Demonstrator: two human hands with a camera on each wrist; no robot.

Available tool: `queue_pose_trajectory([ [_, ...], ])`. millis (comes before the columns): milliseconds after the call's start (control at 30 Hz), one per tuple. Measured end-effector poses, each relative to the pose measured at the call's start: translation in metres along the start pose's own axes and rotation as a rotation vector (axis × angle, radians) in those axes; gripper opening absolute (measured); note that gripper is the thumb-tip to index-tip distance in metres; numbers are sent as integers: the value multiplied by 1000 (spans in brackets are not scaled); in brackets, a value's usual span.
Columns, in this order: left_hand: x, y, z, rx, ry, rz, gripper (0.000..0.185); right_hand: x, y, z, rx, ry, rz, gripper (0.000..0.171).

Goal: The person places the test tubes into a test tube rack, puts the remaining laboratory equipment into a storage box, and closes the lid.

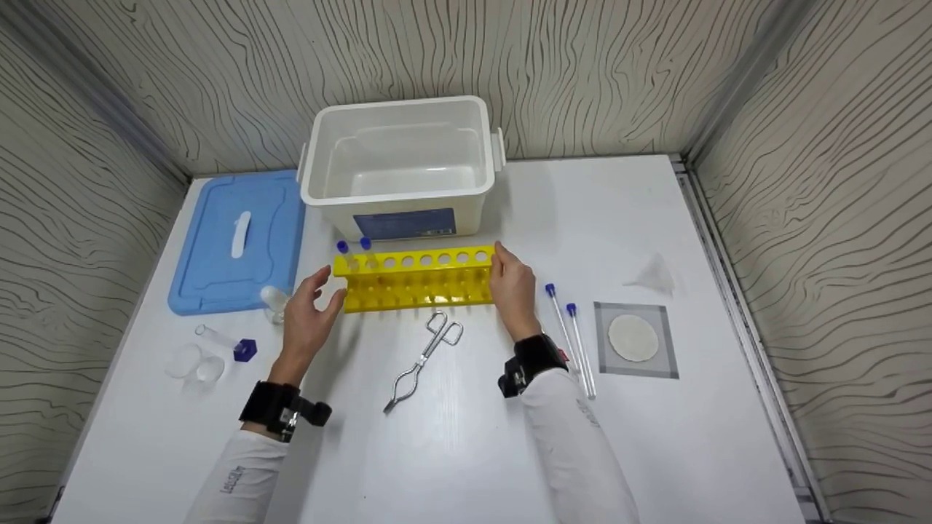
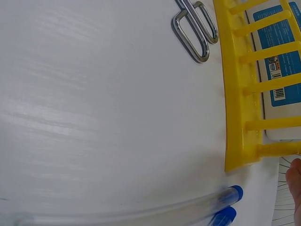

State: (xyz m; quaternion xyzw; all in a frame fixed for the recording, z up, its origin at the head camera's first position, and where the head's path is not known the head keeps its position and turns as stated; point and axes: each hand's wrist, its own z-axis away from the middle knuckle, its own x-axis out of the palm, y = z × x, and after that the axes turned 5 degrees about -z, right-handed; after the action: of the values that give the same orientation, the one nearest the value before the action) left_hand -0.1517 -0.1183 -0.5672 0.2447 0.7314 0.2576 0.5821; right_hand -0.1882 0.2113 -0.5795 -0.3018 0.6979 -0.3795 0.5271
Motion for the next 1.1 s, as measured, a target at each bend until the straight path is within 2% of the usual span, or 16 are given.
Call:
queue_pose_trajectory([
  [200,10,-12,-3,-120,-138,-43,63,0,0,-1,23,-21,-21,37],
  [300,16,-18,-3,-177,-176,-33,65,1,0,-1,4,-3,-17,36],
  [433,26,-27,-1,-218,-218,-10,66,3,-1,-1,-28,24,3,34],
  [567,36,-34,3,-196,-228,3,63,3,-2,-1,-51,25,20,34],
  [767,46,-39,9,-109,-202,-76,54,2,0,2,-50,11,22,34],
  [933,49,-37,8,-125,-208,-105,53,-1,3,4,-27,1,20,35],
  [1100,49,-35,2,-126,-200,-142,56,-4,1,1,16,-51,35,38],
])
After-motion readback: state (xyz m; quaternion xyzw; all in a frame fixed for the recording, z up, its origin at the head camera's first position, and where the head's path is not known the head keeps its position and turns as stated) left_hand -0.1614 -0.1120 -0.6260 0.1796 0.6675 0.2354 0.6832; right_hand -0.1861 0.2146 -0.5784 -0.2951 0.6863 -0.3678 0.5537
